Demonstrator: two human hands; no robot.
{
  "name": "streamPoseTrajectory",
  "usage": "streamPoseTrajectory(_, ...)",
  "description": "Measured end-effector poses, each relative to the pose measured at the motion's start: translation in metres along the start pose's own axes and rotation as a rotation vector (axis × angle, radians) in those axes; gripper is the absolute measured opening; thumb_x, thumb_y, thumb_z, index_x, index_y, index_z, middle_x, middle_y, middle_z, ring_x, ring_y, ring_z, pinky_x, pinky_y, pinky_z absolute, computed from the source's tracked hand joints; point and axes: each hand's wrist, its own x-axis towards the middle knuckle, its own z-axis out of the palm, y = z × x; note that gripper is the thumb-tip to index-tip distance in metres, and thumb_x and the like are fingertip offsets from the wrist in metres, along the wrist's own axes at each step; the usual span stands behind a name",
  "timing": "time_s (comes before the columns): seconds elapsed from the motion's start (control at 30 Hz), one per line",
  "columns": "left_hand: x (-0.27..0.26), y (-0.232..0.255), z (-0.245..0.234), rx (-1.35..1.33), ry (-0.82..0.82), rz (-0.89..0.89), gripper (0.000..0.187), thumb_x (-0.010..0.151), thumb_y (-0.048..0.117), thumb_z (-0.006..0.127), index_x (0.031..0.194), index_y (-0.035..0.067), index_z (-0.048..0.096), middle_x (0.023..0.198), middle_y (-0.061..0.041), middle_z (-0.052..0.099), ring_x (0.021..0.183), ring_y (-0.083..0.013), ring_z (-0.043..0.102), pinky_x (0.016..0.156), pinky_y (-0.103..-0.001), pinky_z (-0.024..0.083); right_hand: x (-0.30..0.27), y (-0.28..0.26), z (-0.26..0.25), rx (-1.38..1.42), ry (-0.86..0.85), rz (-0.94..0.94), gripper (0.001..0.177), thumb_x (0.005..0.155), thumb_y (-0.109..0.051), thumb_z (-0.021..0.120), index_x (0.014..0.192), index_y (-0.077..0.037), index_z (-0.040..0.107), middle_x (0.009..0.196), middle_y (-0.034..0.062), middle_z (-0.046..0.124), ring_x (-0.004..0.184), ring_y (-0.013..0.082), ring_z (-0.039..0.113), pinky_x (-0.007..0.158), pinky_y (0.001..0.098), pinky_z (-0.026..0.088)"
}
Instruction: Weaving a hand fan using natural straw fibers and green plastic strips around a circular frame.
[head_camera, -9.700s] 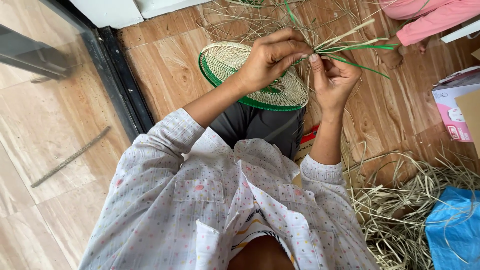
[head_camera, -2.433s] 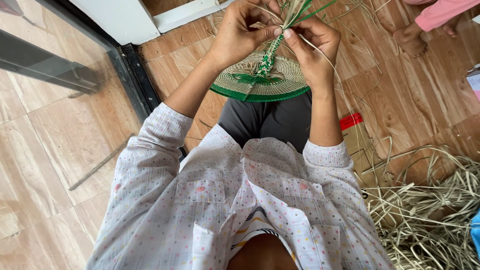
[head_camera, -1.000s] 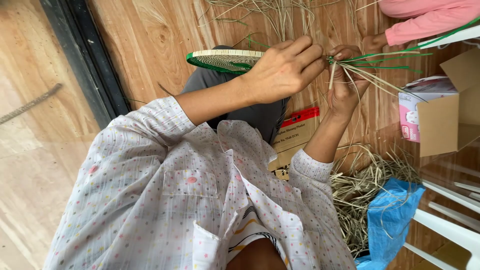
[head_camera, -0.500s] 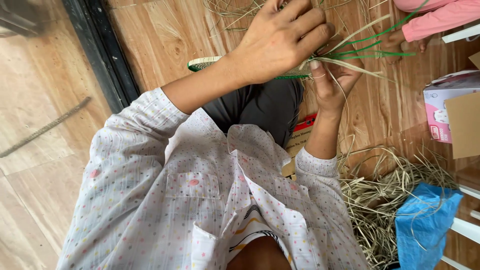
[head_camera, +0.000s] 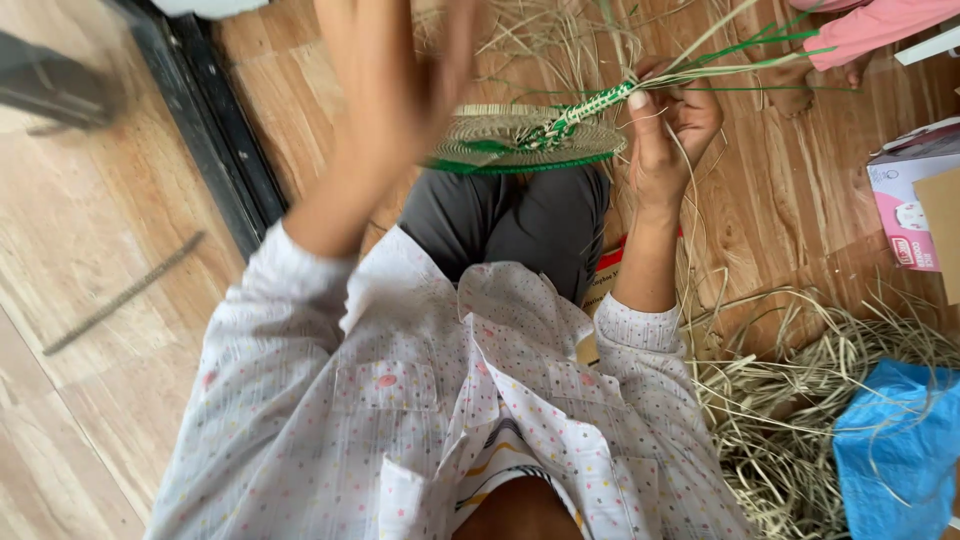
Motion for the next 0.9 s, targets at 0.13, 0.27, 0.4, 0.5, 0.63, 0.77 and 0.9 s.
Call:
streamPoseTrajectory(0.13, 0.002, 0.066, -0.055, -0.747, -0.274, 0.129, 0.046, 0.102, 0.034, 0.048, 0.114, -0.007, 0.065, 0.112, -0.021, 0.068, 0.09, -0.0344, 0.072, 0.078, -0.044, 0.059, 0.005, 0.0, 0.008, 0.014, -0.01, 0.047, 0.021, 0.094, 0.0, 0.064, 0.114, -0.002, 0.061, 0.114, 0.0089, 0.065, 0.092, 0.0112, 0.054, 0.088, 0.0229, 0.043)
streamPoseTrajectory(0.27, -0.007, 0.087, -0.063, -0.87, -0.382, 0.161, 0.037, 0.1, 0.027, 0.053, 0.111, -0.006, 0.066, 0.113, -0.021, 0.069, 0.096, -0.0347, 0.072, 0.082, -0.044, 0.06, 0.012, -0.002, 0.021, -0.015, -0.003, 0.081, 0.024, 0.096, 0.0, 0.062, 0.12, 0.0, 0.062, 0.109, 0.0059, 0.065, 0.087, 0.0091, 0.051, 0.084, 0.0202, 0.041)
streamPoseTrajectory(0.4, -0.004, 0.108, -0.052, -1.061, -0.502, 0.237, 0.029, 0.098, 0.02, 0.059, 0.109, -0.006, 0.067, 0.115, -0.022, 0.07, 0.102, -0.035, 0.073, 0.086, -0.044, 0.062, 0.01, -0.005, 0.025, -0.064, 0.077, 0.085, 0.025, 0.097, -0.002, 0.064, 0.122, -0.001, 0.063, 0.101, 0.0044, 0.067, 0.079, 0.0083, 0.053, 0.074, 0.0197, 0.043)
streamPoseTrajectory(0.5, 0.002, 0.116, -0.052, -1.173, -0.617, 0.276, 0.023, 0.097, 0.015, 0.063, 0.107, -0.005, 0.068, 0.116, -0.022, 0.071, 0.106, -0.0352, 0.073, 0.089, -0.044, 0.063, 0.01, -0.015, 0.038, -0.164, 0.036, -0.033, 0.019, 0.097, 0.003, 0.061, 0.116, 0.001, 0.061, 0.109, 0.011, 0.067, 0.092, 0.0145, 0.06, 0.087, 0.0253, 0.049)
streamPoseTrajectory(0.63, -0.013, 0.096, -0.019, -0.978, -0.528, -0.056, 0.011, 0.092, -0.001, 0.065, 0.102, -0.004, 0.067, 0.109, -0.016, 0.068, 0.094, -0.0276, 0.067, 0.081, -0.037, 0.058, 0.003, -0.026, 0.048, -0.215, 0.083, -0.025, 0.011, 0.096, 0.002, 0.066, 0.106, 0.001, 0.063, 0.095, 0.006, 0.066, 0.079, 0.0112, 0.057, 0.075, 0.0238, 0.05)
streamPoseTrajectory(0.77, -0.031, 0.053, 0.022, -0.667, -0.373, -0.556, 0.029, 0.091, -0.001, 0.074, 0.12, -0.001, 0.066, 0.106, -0.007, 0.066, 0.084, -0.0138, 0.065, 0.072, -0.024, 0.055, -0.004, -0.034, 0.063, -0.167, 0.051, -0.014, 0.013, 0.097, 0.007, 0.065, 0.108, 0.002, 0.06, 0.104, 0.0071, 0.066, 0.09, 0.0132, 0.061, 0.087, 0.0264, 0.053)
streamPoseTrajectory(0.9, -0.028, 0.047, 0.032, -0.775, -0.324, -0.54, 0.02, 0.094, -0.002, 0.07, 0.112, -0.01, 0.068, 0.104, -0.008, 0.065, 0.075, -0.0108, 0.059, 0.064, -0.022, 0.05, -0.006, -0.041, 0.075, -0.225, 0.043, -0.042, 0.013, 0.096, 0.01, 0.067, 0.107, 0.005, 0.062, 0.102, 0.0108, 0.068, 0.088, 0.0157, 0.064, 0.083, 0.0272, 0.055)
